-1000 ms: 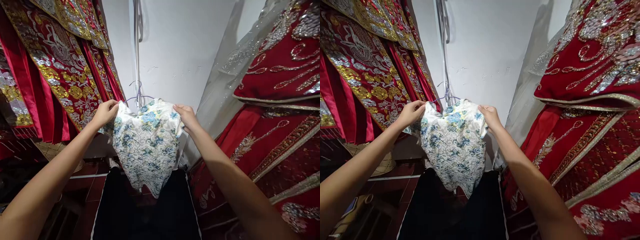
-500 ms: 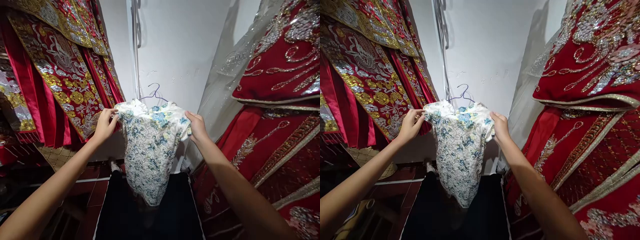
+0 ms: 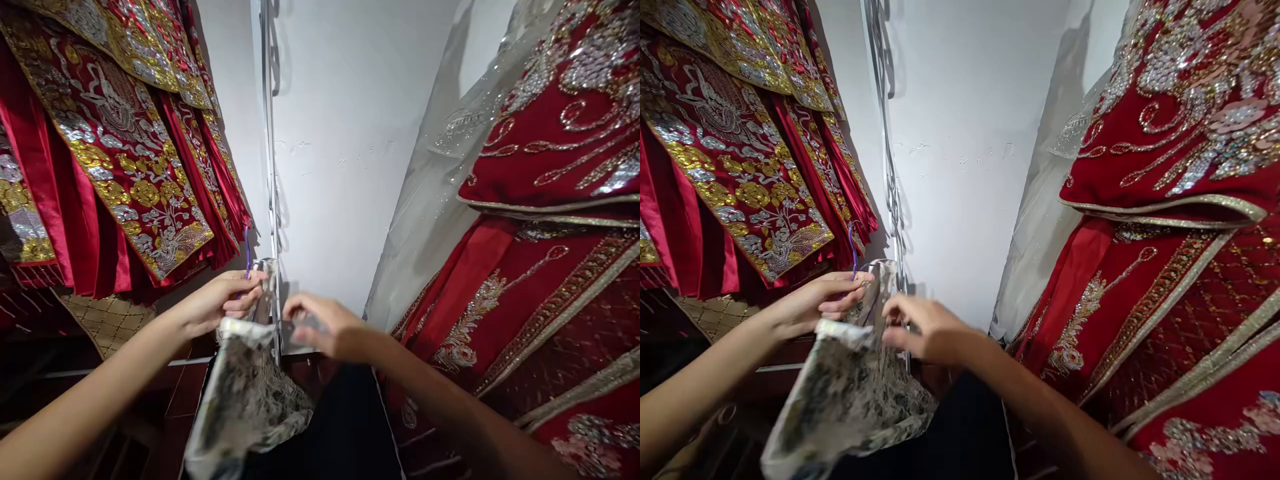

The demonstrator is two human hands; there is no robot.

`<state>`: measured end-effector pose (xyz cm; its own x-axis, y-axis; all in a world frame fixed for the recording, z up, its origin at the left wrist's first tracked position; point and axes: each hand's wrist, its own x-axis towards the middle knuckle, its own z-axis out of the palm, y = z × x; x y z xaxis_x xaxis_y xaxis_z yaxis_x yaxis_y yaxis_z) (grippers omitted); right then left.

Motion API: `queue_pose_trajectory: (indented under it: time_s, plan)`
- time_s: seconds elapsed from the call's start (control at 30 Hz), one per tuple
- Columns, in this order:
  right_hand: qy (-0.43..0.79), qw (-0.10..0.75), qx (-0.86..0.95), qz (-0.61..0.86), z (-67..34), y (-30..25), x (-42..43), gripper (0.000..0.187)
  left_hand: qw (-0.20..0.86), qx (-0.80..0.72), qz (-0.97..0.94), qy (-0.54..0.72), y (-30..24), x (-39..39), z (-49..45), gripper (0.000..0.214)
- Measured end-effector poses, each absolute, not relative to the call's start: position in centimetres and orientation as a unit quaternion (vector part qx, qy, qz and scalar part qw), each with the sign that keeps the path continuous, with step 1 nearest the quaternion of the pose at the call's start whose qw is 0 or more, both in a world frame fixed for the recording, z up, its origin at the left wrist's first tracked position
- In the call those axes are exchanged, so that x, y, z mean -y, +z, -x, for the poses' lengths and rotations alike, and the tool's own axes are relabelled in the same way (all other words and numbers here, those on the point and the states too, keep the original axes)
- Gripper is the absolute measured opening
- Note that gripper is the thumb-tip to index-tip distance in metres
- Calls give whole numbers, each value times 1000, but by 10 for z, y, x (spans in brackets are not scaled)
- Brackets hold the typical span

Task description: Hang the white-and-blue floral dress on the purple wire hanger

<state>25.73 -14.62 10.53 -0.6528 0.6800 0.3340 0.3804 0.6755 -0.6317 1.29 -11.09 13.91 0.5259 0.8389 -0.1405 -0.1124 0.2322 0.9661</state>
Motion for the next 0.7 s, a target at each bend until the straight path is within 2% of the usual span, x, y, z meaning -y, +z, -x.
queue_pose_trajectory:
  time_s: [0.1,0.2,0.27,0.4,0.5,0.57,0.7]
  plan:
    - [170,389,815,394,-272,95,103,47,610,-382,-641,267,151,122,15,28]
    - [206,395,802,398,-280,80,69,47,425,-412,-760,268,165,117,40,28]
    - [274,410,784,376,-279,77,56,47,294,-441,-781,331,171,105,54,28]
    - [336,562,663,361,-268,99,33,48,5,-462,-735,497,167,80,67,23]
    - [369,630,593,340,-264,132,4,47,-153,-411,-730,525,148,73,57,23]
    - [371,667,556,328,-269,150,-15,44,-138,-396,-780,465,127,72,42,25]
    - [358,727,488,325,-290,152,-27,39,60,-439,-848,292,76,63,7,52]
